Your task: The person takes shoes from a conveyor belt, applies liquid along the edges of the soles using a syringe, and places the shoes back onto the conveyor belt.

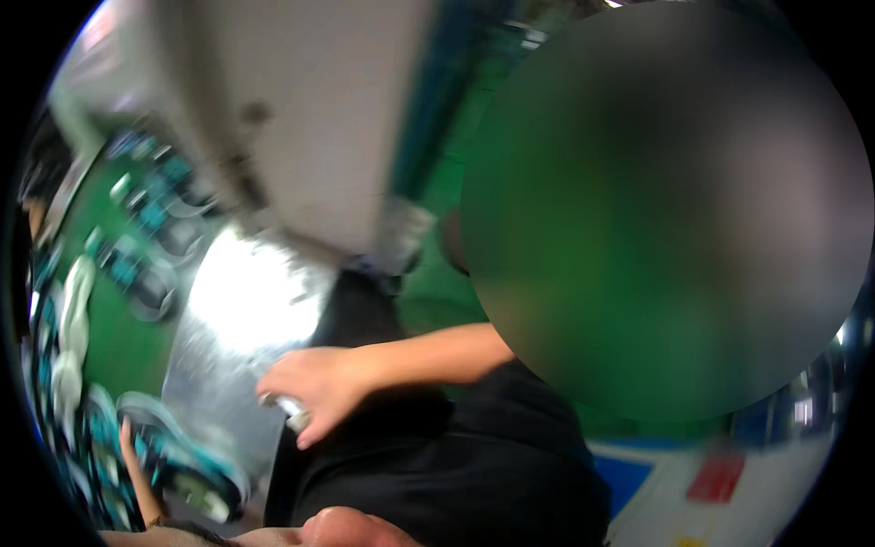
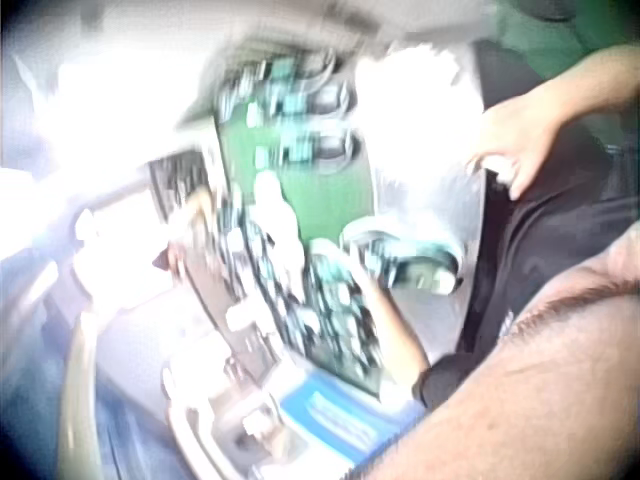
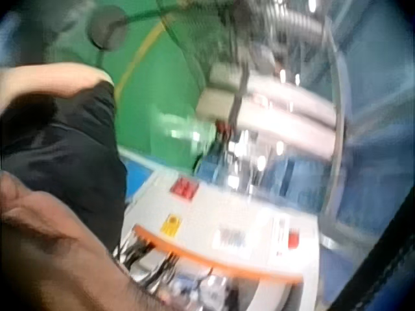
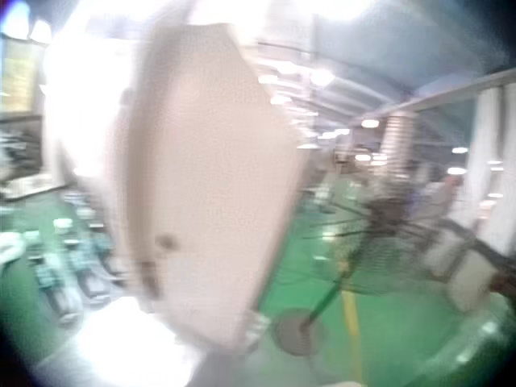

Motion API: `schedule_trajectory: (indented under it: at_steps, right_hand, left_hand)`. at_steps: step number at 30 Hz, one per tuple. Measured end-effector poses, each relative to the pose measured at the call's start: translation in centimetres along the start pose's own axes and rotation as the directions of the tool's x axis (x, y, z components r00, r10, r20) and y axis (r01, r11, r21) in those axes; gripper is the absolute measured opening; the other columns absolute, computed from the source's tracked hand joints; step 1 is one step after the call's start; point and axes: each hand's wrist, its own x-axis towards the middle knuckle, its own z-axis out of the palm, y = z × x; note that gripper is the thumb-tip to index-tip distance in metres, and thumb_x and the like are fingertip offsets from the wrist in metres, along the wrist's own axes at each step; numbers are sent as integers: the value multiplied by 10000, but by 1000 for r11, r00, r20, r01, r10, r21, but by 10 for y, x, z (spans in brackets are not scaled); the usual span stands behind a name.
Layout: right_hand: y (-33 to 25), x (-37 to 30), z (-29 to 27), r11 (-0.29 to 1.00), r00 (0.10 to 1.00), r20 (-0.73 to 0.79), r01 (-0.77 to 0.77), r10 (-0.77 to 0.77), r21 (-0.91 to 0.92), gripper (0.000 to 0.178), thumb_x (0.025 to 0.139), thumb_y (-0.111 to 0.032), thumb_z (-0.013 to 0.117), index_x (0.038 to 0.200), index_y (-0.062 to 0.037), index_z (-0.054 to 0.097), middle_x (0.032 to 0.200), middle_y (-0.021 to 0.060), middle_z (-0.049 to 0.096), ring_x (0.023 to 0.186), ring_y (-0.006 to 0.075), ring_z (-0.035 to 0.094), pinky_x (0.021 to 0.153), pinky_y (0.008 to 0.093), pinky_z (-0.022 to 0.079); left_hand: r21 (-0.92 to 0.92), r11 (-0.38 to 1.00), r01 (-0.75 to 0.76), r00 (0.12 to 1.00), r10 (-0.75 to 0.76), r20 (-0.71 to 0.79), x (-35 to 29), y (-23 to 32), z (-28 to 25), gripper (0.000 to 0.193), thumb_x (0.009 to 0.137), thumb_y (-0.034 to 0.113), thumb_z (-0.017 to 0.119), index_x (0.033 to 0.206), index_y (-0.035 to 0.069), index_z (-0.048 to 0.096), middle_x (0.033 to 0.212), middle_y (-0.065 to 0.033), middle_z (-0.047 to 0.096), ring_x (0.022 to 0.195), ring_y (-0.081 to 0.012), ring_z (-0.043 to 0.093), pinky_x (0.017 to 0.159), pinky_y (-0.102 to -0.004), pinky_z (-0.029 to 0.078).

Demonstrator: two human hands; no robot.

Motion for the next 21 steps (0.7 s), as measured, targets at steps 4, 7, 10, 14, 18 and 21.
schedule_trajectory:
  at_steps: [4, 7, 10, 14, 18, 21]
  right_hand:
    - [-22, -12, -30, 983, 996, 58, -70, 61, 172, 894, 638, -441, 783, 1310, -9, 381, 1219, 142, 470, 1145, 265, 461, 973, 359, 354]
    - [-37, -16, -25, 683, 990, 42, -125, 137, 720, 1056, 602, -532, 798, 1356, -15, 268, 1228, 111, 439, 1161, 216, 430, 993, 339, 318]
    - [-61, 14, -20, 547, 993, -60, -7, 106, 837, 1131, 524, -747, 699, 1297, -21, 305, 1060, 150, 508, 937, 217, 500, 794, 299, 378]
    - [-71, 64, -8, 413, 994, -101, 113, -52, 904, 997, 623, -791, 581, 1259, -55, 361, 908, 185, 573, 790, 221, 500, 662, 326, 346]
    - [-90, 98, 0, 301, 987, -61, 104, -151, 948, 891, 677, -744, 588, 1237, -76, 402, 884, 193, 592, 730, 217, 484, 619, 328, 316]
    - [-102, 109, 2, 282, 987, -28, 73, -160, 957, 848, 693, -723, 596, 1220, -83, 419, 847, 189, 599, 723, 215, 490, 603, 330, 315]
  left_hand:
    - [-238, 859, -454, 874, 481, 70, -93, 40, 127, 448, 802, 200, 542, 1198, 4, 471, 1018, -95, 571, 894, -185, 581, 775, -318, 494]
    - [-631, 625, -458, 778, 626, 55, -116, 21, 142, 547, 739, 235, 630, 1202, -4, 465, 1076, -140, 594, 960, -245, 614, 855, -361, 510]
    - [-769, 533, -353, 794, 606, 55, -144, 10, 141, 579, 720, 233, 677, 1204, -11, 473, 1078, -145, 606, 956, -244, 623, 856, -362, 512]
    - [-762, 567, -312, 766, 624, 151, -137, -2, 131, 636, 669, 208, 747, 1207, 32, 456, 1085, -122, 587, 979, -225, 598, 858, -353, 496]
    - [-729, 549, -409, 715, 690, 118, -141, -13, 130, 693, 633, 142, 780, 1211, 79, 404, 1078, -64, 524, 1002, -167, 530, 882, -325, 435]
    - [-655, 564, -502, 672, 732, 115, -142, -18, 129, 701, 602, 164, 777, 1174, 70, 382, 1112, -167, 540, 1035, -256, 546, 887, -376, 448]
